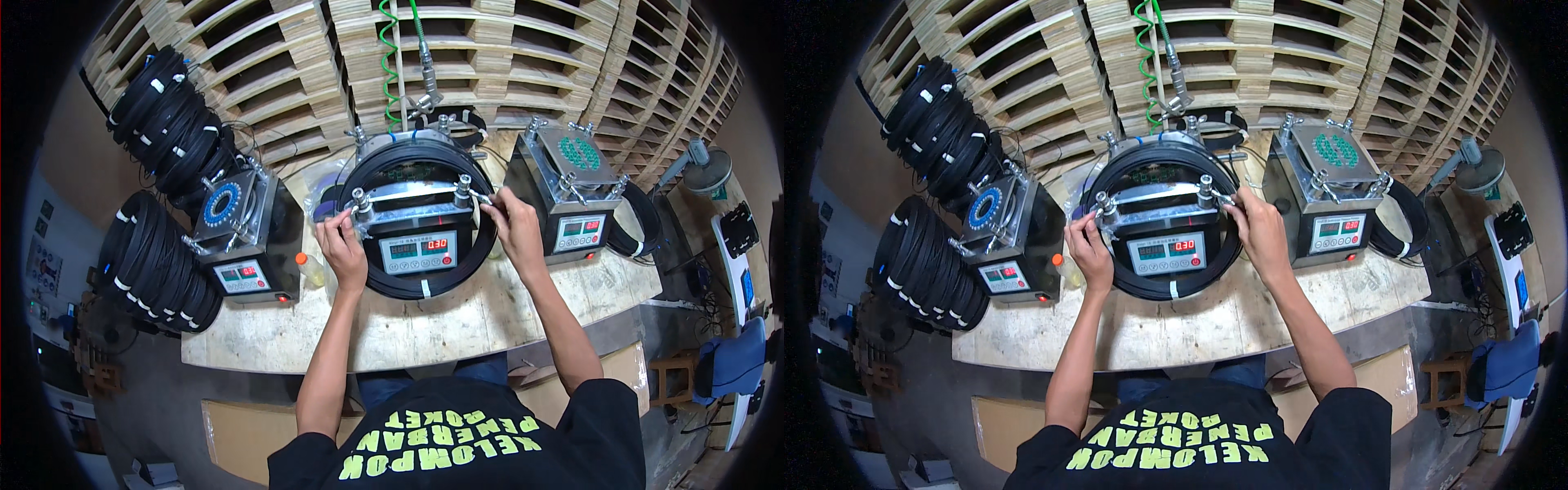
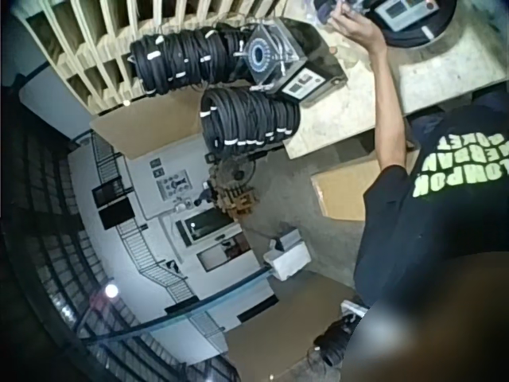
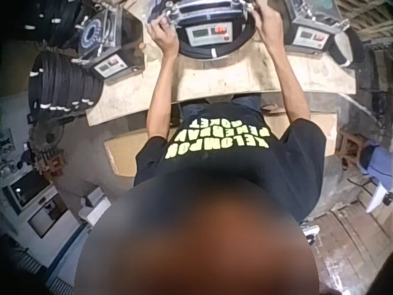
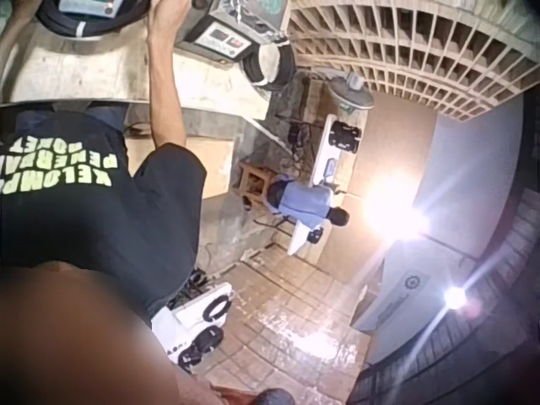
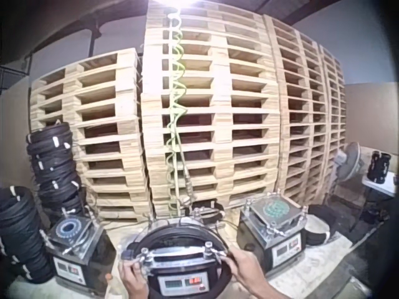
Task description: The person is coiling a long black cable and then securing it using an industrial machine.
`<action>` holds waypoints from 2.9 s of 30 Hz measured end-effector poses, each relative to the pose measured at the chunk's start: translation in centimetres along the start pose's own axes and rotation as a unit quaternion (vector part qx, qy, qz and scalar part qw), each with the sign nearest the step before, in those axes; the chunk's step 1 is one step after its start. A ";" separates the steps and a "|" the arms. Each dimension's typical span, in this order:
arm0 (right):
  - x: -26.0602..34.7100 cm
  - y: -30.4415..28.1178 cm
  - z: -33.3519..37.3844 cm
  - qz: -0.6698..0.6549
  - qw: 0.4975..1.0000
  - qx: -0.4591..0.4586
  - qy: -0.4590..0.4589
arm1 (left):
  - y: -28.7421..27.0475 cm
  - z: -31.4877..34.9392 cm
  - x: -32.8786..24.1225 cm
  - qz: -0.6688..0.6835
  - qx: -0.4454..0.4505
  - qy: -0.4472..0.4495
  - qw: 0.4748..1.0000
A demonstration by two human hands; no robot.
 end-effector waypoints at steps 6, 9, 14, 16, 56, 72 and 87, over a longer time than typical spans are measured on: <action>1.6 2.3 5.2 0.016 0.995 -0.099 0.001 | 0.2 -0.2 0.0 0.002 -0.006 0.013 1.000; 3.4 4.5 7.2 0.127 0.983 -0.066 -0.118 | 0.3 -0.4 -0.2 0.002 -0.008 0.007 1.000; 4.1 9.0 7.7 0.223 0.963 0.047 -0.144 | 0.0 -0.5 -0.1 0.002 -0.011 0.004 1.000; 4.0 9.7 7.4 0.247 0.957 0.060 -0.141 | -0.1 -0.6 -0.2 0.005 -0.008 0.006 1.000; 3.9 8.2 7.2 0.153 0.983 0.009 -0.101 | -1.0 -0.9 0.2 0.089 0.049 -0.090 0.991; -10.7 5.7 -3.8 -0.198 0.961 -0.074 0.179 | 4.1 -0.2 6.1 0.277 0.148 -0.359 0.879; -10.1 4.5 -3.3 -0.143 0.968 -0.149 0.142 | 3.8 0.2 6.6 0.290 0.102 -0.369 0.877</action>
Point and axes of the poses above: each hand's wrist, its own z-axis away from the middle knuckle, its own y-axis out of the palm, x = y × z, the point moved 9 cm from there along -z, towards the middle knuckle, and after that the axes turned 1 degree about z, right-handed, at the moved point
